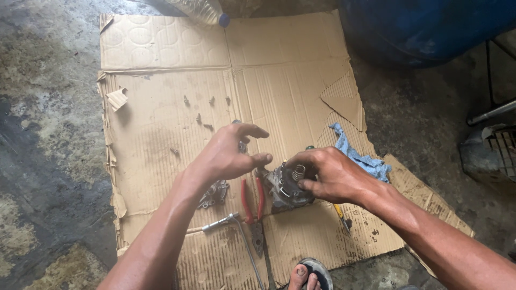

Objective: Repairing a mechanical car component by disassembling and inspecting its internal parts on a cardboard surface.

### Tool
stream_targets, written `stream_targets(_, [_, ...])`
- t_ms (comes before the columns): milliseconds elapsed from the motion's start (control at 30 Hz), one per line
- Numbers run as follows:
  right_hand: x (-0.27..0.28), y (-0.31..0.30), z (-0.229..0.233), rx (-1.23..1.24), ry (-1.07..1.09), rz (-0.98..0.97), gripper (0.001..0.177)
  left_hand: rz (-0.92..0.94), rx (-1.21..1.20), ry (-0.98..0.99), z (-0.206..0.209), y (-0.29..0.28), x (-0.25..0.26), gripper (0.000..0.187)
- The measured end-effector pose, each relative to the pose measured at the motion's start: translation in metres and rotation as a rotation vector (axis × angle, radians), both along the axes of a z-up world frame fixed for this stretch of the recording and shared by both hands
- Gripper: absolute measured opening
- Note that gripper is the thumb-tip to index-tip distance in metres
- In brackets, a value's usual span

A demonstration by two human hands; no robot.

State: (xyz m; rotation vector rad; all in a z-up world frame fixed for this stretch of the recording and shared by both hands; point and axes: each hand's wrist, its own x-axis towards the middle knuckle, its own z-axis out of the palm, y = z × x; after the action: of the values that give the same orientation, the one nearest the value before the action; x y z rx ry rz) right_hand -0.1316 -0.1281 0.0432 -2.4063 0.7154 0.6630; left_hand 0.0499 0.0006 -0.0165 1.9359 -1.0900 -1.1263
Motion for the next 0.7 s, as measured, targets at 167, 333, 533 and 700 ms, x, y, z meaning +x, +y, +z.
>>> stream_targets(167, [-0.002, -0.012, 0.005, 0.031, 0.005, -0.04, 0.054, -0.036, -0.088, -0.009, -0.002, -0.003, -0.005, 0.06])
stream_targets(333, [-0.012, -0.044, 0.021, -0.058, 0.046, -0.23, 0.053, -0.177, -0.053, -0.112, 0.0, 0.014, 0.01, 0.046])
stream_targets(533, [-0.042, -0.082, 0.053, -0.233, -0.088, -0.392, 0.041, -0.599, 0.494, -0.532, -0.013, 0.035, 0.015, 0.017])
stream_targets(700, [-0.068, -0.089, 0.075, -0.308, -0.11, -0.478, 0.038, -0.602, 0.58, -0.466, 0.029, 0.023, 0.022, 0.02])
